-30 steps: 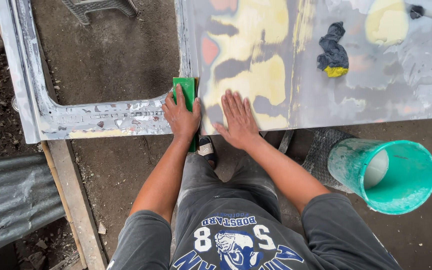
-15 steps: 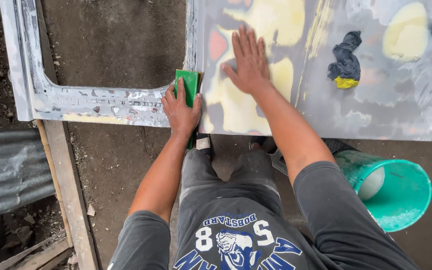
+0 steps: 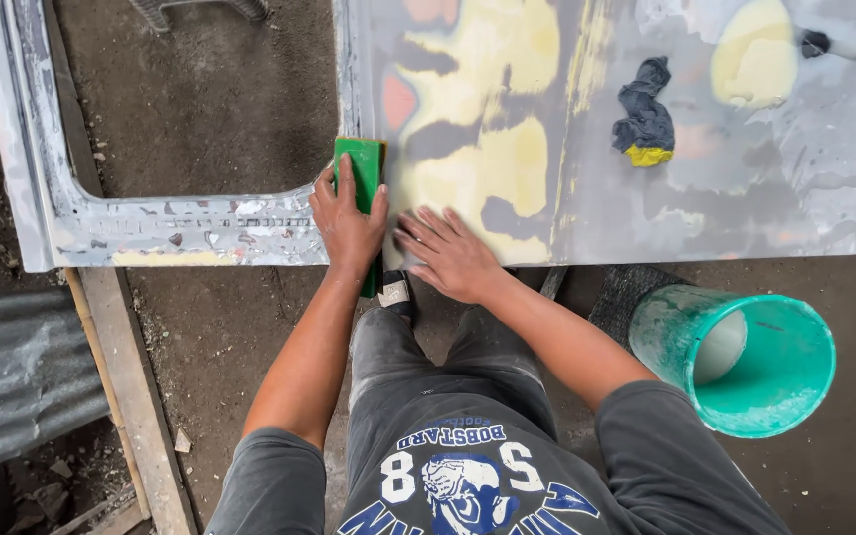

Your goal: The person sands a large, flat, metallic car part using a green sanding block and a cloth. They repeatedly rub the surface, occasionally dipping the cloth into a green bucket of water to wipe the area.

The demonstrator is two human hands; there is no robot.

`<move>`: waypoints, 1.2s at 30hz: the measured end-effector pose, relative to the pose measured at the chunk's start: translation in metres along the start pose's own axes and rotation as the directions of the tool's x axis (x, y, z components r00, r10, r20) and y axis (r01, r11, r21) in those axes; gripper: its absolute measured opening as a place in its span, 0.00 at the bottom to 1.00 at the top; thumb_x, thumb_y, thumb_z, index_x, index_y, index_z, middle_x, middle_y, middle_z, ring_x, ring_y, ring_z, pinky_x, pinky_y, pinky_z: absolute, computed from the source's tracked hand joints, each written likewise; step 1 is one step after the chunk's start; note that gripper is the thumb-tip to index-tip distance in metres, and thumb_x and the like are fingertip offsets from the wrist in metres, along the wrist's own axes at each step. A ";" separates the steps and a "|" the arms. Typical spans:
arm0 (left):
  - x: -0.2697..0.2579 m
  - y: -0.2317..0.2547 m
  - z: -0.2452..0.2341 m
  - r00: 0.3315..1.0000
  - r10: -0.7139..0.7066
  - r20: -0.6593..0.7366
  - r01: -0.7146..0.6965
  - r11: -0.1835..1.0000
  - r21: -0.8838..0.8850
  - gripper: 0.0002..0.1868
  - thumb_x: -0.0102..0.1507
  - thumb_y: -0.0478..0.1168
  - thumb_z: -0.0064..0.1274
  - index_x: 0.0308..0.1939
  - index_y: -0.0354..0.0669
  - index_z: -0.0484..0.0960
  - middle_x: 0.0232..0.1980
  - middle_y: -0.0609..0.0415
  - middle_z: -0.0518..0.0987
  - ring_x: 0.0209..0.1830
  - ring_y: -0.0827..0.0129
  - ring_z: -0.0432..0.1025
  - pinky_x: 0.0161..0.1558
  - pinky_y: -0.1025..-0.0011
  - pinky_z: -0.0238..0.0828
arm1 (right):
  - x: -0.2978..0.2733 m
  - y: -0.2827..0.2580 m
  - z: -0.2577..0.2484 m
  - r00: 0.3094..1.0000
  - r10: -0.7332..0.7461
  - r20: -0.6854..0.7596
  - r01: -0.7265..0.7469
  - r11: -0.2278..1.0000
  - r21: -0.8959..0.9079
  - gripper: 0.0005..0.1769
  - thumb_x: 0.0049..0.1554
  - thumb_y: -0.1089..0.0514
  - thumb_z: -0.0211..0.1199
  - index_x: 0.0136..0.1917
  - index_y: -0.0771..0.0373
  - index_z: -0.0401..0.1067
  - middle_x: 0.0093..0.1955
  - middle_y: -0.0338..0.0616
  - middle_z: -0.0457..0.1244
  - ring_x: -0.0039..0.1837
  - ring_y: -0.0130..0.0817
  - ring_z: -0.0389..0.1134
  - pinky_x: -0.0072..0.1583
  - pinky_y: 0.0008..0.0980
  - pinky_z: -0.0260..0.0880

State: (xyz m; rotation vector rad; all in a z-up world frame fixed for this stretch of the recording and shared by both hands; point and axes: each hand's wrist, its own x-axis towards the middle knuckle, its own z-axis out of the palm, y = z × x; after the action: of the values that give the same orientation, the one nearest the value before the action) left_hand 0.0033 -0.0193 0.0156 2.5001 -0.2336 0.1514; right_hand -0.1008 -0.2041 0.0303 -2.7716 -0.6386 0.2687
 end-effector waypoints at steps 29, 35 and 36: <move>0.039 0.080 0.056 0.993 -0.115 -0.008 0.111 0.927 0.358 0.41 0.62 0.56 0.60 0.76 0.49 0.65 0.68 0.40 0.65 0.59 0.45 0.62 0.58 0.48 0.60 | 0.076 0.271 -0.104 0.978 0.106 0.179 -0.090 0.991 -0.096 0.52 0.63 0.24 0.39 0.86 0.52 0.28 0.89 0.41 0.26 0.87 0.40 0.25 0.82 0.47 0.22; 0.038 0.078 0.058 0.994 -0.110 -0.011 0.107 0.927 0.359 0.42 0.62 0.55 0.61 0.77 0.49 0.65 0.68 0.41 0.65 0.61 0.46 0.62 0.58 0.48 0.60 | 0.132 0.354 -0.116 0.980 0.195 -0.048 -0.194 0.981 0.025 0.49 0.67 0.28 0.46 0.85 0.61 0.40 0.87 0.54 0.37 0.87 0.51 0.33 0.82 0.52 0.25; 0.037 0.078 0.059 0.994 -0.104 -0.013 0.102 0.929 0.356 0.42 0.62 0.55 0.61 0.77 0.49 0.65 0.69 0.41 0.65 0.61 0.46 0.62 0.59 0.48 0.60 | 0.138 0.364 -0.119 0.967 0.244 -0.078 -0.240 0.969 0.050 0.47 0.68 0.28 0.46 0.84 0.62 0.44 0.86 0.57 0.41 0.86 0.54 0.36 0.81 0.54 0.27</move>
State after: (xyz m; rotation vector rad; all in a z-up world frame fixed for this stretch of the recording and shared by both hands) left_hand 0.0273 -0.1211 0.0190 2.8677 -0.0808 0.1537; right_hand 0.1957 -0.4833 0.0124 -2.8041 -0.2699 0.2107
